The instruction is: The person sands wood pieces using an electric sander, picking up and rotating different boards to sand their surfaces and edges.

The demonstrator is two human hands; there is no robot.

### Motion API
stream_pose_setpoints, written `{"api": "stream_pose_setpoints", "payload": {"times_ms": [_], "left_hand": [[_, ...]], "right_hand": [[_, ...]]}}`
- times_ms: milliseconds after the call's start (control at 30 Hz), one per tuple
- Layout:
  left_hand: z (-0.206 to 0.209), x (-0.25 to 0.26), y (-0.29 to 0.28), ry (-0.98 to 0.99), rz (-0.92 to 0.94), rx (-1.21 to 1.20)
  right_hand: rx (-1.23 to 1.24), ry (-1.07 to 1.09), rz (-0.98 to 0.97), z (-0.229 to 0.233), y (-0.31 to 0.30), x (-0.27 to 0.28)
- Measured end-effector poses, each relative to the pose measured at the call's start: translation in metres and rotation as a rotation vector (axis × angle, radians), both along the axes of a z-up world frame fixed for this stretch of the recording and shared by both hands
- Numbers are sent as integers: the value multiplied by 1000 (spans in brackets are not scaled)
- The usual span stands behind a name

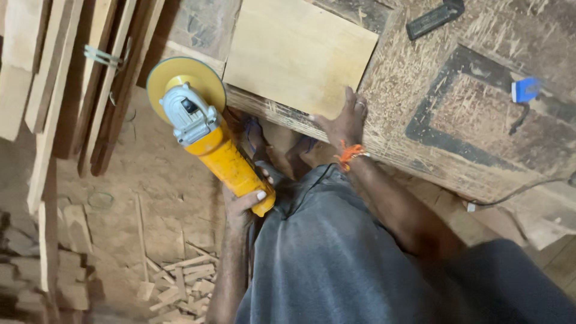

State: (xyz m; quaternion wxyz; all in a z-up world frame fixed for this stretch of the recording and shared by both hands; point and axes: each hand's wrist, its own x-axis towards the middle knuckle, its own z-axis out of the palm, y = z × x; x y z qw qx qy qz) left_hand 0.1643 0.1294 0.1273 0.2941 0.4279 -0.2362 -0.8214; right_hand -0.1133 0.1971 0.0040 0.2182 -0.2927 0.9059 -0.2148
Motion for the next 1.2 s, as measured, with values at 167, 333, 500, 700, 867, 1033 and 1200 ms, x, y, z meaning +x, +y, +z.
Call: {"api": "stream_pose_setpoints", "payload": {"times_ms": [167, 333, 500, 700, 867, 1033, 1200], "left_hand": [[-16, -15, -16, 15, -158, 7], [-58, -36, -16, 53, -366, 46], [-96, -81, -13, 153, -451, 226], [-117, -125, -31, 163, -679, 265], [-126, -140, -46, 142, -827, 215], [-134, -149, -79, 2, -780, 172], [-127, -124, -134, 70, -718, 197]], "right_hand": [[-72, 14, 72, 41, 0, -11], [-401, 0, 189, 96, -45, 34], [-357, -30, 76, 87, -98, 38], [-270, 129, -29, 43, -89, -9], [-294, 229, -110, 27, -89, -30], [-319, 182, -163, 26, -121, -32], [-225, 29, -187, 18, -187, -18]]}}
